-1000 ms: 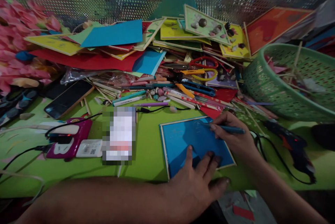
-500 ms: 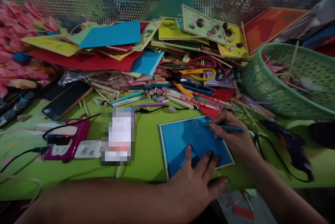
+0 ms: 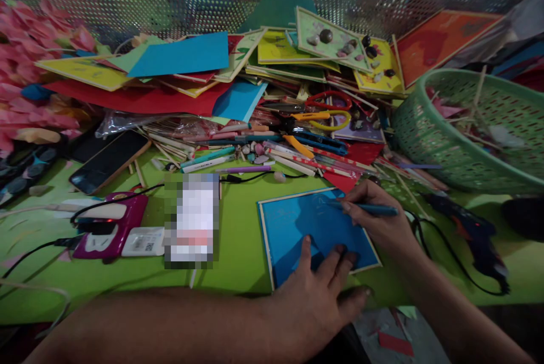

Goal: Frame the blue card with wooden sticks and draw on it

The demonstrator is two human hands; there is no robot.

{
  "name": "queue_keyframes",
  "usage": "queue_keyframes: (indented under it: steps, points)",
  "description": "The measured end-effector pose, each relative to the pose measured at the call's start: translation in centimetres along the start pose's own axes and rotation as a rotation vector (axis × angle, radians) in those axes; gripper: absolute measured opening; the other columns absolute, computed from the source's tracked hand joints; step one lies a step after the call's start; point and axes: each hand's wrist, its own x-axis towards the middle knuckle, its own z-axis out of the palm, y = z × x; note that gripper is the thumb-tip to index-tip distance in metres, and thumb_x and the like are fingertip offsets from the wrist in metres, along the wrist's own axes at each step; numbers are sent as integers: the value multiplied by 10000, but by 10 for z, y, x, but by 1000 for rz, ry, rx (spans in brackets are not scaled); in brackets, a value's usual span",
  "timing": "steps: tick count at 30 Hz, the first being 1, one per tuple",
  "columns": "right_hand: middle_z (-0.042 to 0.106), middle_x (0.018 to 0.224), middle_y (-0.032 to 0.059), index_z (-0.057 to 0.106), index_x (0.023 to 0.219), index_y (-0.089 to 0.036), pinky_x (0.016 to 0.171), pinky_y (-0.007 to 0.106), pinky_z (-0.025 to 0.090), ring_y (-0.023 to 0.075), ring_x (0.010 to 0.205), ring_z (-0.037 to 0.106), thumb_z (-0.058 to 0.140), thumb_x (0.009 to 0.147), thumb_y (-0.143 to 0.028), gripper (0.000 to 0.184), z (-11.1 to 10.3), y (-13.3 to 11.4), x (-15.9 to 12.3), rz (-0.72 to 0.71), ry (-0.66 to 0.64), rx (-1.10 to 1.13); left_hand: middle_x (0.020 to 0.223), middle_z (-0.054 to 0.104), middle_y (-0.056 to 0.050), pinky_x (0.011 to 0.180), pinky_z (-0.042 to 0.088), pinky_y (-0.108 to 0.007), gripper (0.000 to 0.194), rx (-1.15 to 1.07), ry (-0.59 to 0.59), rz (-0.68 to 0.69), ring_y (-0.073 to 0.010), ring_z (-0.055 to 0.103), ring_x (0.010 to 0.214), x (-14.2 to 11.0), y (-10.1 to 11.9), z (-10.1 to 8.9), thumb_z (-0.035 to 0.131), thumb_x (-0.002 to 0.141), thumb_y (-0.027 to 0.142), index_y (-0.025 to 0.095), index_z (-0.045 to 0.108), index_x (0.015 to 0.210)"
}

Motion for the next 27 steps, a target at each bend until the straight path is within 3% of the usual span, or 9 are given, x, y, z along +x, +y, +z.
queue_keyframes:
  steps: [15,27]
  points:
    - [647,679,0,614,807,-248,493,286,471,157,540,571,812,810,-489,311,1,-2,-2,24,-15,69,1582,483,-206,1034,313,-727,457,-8,-22,-4,-395,450,1430,1,0,-4,420,1068,343,280,543,1503]
    - [638,670,5,639,808,-231,494,276,460,149,547,560,818,805,-505,327,5,-5,-1,-6,-38,42,1571,500,-203,1032,331,-728,461,-3,-18,0,-387,471,1419,2,0,-2,442,1064,357,278,534,1508]
